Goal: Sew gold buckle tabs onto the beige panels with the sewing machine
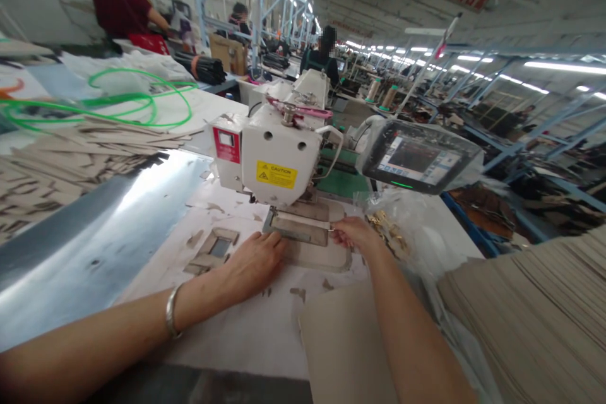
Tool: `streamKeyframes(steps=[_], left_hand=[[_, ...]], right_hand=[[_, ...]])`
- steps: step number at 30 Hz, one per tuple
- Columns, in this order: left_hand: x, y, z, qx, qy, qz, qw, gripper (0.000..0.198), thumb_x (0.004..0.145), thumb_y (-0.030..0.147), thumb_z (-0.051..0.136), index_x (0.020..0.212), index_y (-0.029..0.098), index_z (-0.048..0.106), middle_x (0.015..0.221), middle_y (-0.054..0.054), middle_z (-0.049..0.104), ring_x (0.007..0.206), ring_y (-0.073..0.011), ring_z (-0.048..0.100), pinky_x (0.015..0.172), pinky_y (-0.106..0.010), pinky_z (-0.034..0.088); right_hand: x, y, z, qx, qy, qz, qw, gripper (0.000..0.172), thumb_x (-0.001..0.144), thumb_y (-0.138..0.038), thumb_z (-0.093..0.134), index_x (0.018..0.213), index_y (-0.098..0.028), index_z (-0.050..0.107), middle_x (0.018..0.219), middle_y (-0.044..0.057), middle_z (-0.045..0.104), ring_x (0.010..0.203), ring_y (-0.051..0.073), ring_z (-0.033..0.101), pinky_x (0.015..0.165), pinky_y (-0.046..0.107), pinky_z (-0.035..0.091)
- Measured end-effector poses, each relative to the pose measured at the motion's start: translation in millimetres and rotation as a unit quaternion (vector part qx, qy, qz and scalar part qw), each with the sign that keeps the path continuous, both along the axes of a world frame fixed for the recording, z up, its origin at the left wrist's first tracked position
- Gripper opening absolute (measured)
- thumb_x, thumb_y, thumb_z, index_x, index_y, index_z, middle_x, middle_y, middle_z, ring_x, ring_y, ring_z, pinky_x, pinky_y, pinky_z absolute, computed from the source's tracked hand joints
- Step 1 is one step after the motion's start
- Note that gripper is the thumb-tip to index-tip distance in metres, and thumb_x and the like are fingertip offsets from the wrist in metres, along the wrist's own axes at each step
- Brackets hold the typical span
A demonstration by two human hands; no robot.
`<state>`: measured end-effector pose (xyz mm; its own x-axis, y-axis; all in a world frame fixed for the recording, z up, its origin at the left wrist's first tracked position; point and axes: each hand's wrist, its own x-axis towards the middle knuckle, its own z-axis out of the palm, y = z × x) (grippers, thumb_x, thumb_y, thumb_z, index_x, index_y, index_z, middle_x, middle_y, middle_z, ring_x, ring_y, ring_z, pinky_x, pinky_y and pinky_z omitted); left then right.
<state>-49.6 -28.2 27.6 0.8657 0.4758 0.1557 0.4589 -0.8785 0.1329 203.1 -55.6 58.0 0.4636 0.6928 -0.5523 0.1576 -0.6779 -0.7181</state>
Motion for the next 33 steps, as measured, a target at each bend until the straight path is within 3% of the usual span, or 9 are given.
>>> streamKeyframes(steps=[6, 12, 17, 19, 21, 24, 27, 29, 33], left_hand=[[3, -19, 2.9, -0.019, 0.008, -0.052, 0.998, 0.017, 0.091, 0.014, 0.047, 0.097, 0.014, 0.062, 0.099, -0.011, 0.062, 0.089, -0.0251, 0.061, 0.079, -0.039, 0.048], [7, -30, 4.3, -0.033, 0.013, -0.069, 0.997, 0.017, 0.092, 0.020, 0.049, 0.096, 0.014, 0.064, 0.099, -0.012, 0.063, 0.090, -0.0248, 0.061, 0.079, -0.038, 0.048], [7, -35, 13.1, -0.038, 0.006, -0.069, 0.997, 0.017, 0.091, 0.024, 0.052, 0.097, 0.014, 0.065, 0.099, -0.011, 0.064, 0.092, -0.0270, 0.062, 0.082, -0.041, 0.050], [6, -37, 17.1, -0.049, 0.007, -0.064, 0.997, 0.017, 0.090, 0.024, 0.054, 0.097, 0.014, 0.065, 0.100, -0.011, 0.064, 0.094, -0.0277, 0.062, 0.084, -0.041, 0.050], [6, -37, 17.6, -0.073, -0.010, -0.054, 0.996, 0.018, 0.089, 0.025, 0.054, 0.100, 0.013, 0.064, 0.103, -0.012, 0.064, 0.098, -0.0279, 0.061, 0.088, -0.042, 0.050], [8, -30, 8.9, -0.140, -0.110, -0.021, 0.984, 0.036, 0.091, 0.032, 0.054, 0.120, 0.012, 0.055, 0.119, -0.015, 0.060, 0.113, -0.0286, 0.057, 0.098, -0.043, 0.047], [19, -18, -2.8, -0.263, -0.227, 0.028, 0.937, 0.059, 0.089, 0.045, 0.056, 0.134, 0.011, 0.042, 0.133, -0.020, 0.053, 0.123, -0.0309, 0.052, 0.101, -0.047, 0.046], [29, -13, -4.1, -0.381, -0.280, 0.033, 0.880, 0.065, 0.084, 0.051, 0.060, 0.133, 0.011, 0.044, 0.132, -0.021, 0.055, 0.116, -0.0305, 0.057, 0.095, -0.046, 0.049], [40, -23, 9.8, -0.654, -0.330, -0.039, 0.679, 0.062, 0.078, 0.055, 0.067, 0.123, 0.014, 0.054, 0.121, -0.015, 0.065, 0.102, -0.0246, 0.065, 0.086, -0.037, 0.054]], right_hand=[[1, -16, -10.6, -0.009, -0.054, -0.015, 0.998, 0.014, 0.085, -0.019, 0.062, 0.074, -0.015, 0.055, 0.055, 0.000, 0.062, 0.039, 0.007, 0.050, 0.036, 0.017, 0.029], [2, -18, -21.3, 0.022, -0.148, -0.015, 0.989, 0.020, 0.079, -0.024, 0.068, 0.067, -0.017, 0.053, 0.051, -0.006, 0.051, 0.044, 0.007, 0.045, 0.044, 0.019, 0.027], [11, -18, -2.7, 0.133, -0.365, 0.042, 0.920, 0.017, 0.075, -0.022, 0.063, 0.060, -0.019, 0.055, 0.061, -0.003, 0.053, 0.066, 0.013, 0.050, 0.057, 0.021, 0.032], [20, -28, 9.8, 0.173, -0.328, 0.015, 0.929, 0.013, 0.076, -0.026, 0.060, 0.066, -0.020, 0.056, 0.065, -0.002, 0.055, 0.068, 0.014, 0.051, 0.058, 0.021, 0.035], [30, -45, 22.6, 0.216, -0.216, -0.027, 0.952, 0.013, 0.075, -0.032, 0.061, 0.073, -0.020, 0.055, 0.067, -0.003, 0.056, 0.065, 0.014, 0.052, 0.057, 0.022, 0.037], [34, -79, 41.7, 0.266, -0.050, -0.084, 0.959, 0.027, 0.069, -0.037, 0.070, 0.083, -0.021, 0.053, 0.070, -0.003, 0.059, 0.059, 0.013, 0.054, 0.054, 0.022, 0.041], [23, -115, 59.1, 0.303, 0.005, -0.122, 0.945, 0.035, 0.064, -0.036, 0.075, 0.085, -0.022, 0.052, 0.072, -0.003, 0.061, 0.057, 0.013, 0.056, 0.053, 0.022, 0.044], [11, -134, 68.3, 0.320, 0.018, -0.138, 0.937, 0.035, 0.064, -0.036, 0.076, 0.085, -0.023, 0.050, 0.073, -0.003, 0.062, 0.056, 0.013, 0.057, 0.052, 0.022, 0.045], [-13, -161, 73.2, 0.318, 0.023, -0.152, 0.936, 0.040, 0.065, -0.041, 0.077, 0.092, -0.024, 0.052, 0.077, -0.002, 0.066, 0.054, 0.014, 0.059, 0.051, 0.024, 0.046]])
